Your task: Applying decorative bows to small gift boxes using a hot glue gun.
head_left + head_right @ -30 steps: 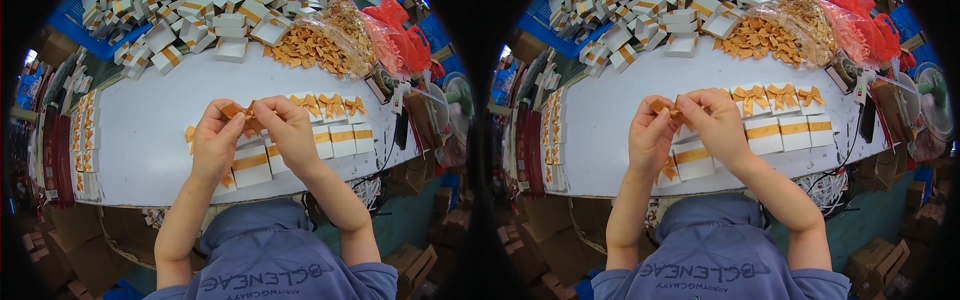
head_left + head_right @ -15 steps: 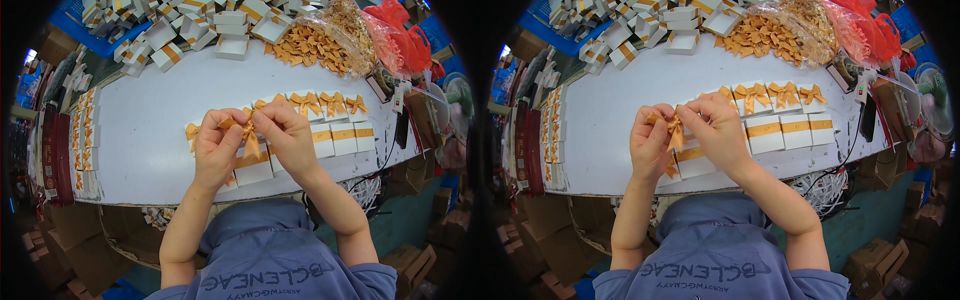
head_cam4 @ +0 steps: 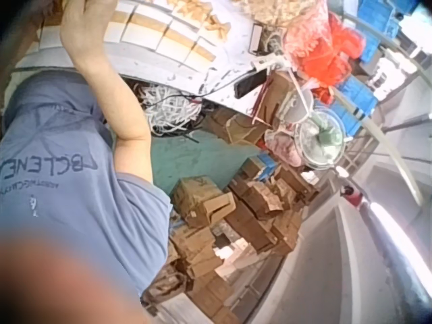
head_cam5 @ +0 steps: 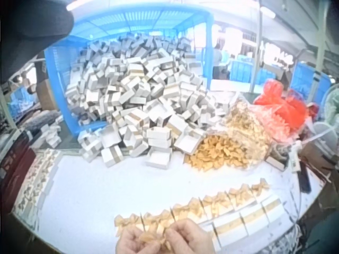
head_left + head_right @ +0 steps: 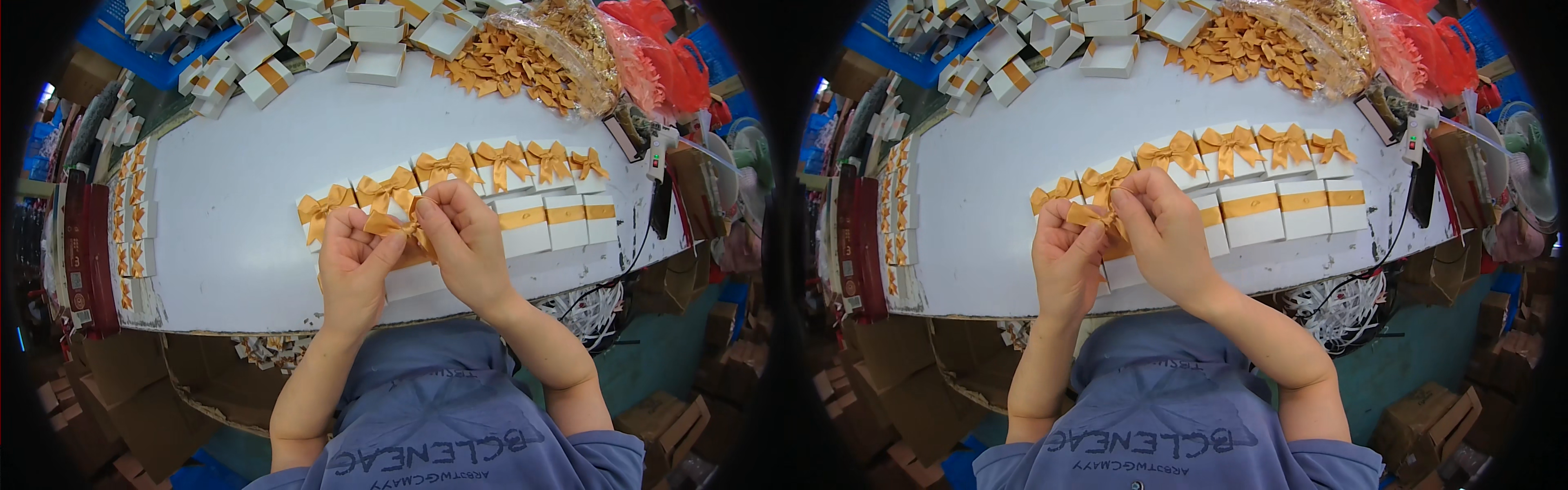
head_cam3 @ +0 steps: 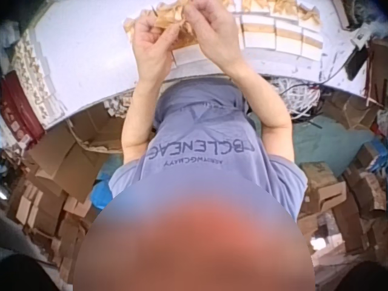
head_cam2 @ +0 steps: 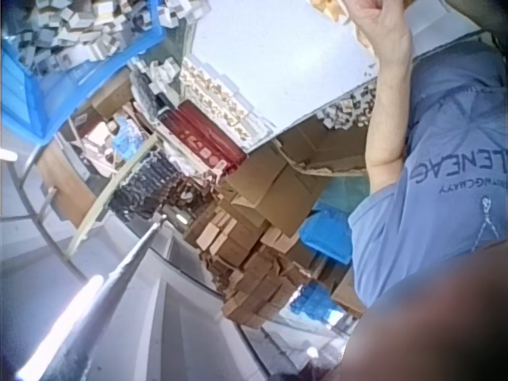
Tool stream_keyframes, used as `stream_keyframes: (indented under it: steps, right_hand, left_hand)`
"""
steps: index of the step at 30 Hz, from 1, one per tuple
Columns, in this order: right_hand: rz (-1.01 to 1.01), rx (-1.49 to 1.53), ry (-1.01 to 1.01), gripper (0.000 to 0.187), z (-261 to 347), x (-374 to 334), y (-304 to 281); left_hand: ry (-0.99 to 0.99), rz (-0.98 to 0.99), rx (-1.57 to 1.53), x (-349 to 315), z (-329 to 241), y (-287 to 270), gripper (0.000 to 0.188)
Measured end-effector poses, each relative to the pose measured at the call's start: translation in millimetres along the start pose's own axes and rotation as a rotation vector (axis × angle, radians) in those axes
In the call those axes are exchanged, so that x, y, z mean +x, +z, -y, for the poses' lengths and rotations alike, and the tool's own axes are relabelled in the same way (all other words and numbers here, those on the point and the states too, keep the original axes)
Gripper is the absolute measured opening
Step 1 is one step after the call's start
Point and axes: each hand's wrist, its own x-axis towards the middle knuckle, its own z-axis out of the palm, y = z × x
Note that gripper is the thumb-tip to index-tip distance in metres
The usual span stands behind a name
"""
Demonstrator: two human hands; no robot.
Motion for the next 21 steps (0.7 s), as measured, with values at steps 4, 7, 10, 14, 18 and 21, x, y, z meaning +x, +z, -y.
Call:
stream_keyframes:
  steps: [4, 7, 10, 14, 18, 21]
  right_hand:
    - [0.019, -0.008, 0.007, 0.006, -3, -4, -2]
    - [0.065, -0.048, 0.052, 0.006, -3, -9, -5]
    - [0.066, -0.046, 0.077, 0.007, -5, -16, -6]
    - [0.094, -0.222, 0.109, 0.008, -7, -36, -13]
    - [0.110, -0.478, 0.033, 0.011, -18, -42, -19]
    - [0.056, -0.715, -0.181, 0.014, -22, -29, -18]
  left_hand:
    - [0.069, 0.023, 0.090, -6, 4, -8, 0.023]
    - [0.157, 0.017, 0.196, -12, 2, -8, 0.019]
    - [0.205, -0.079, 0.567, -24, 6, -11, 0.014]
    - [0.549, -0.022, 1.024, -40, 12, -21, 0.016]
    - [0.453, 0.012, 1.093, -50, 11, -20, 0.017]
    - [0.536, 0.065, 1.242, -33, 10, -19, 0.016]
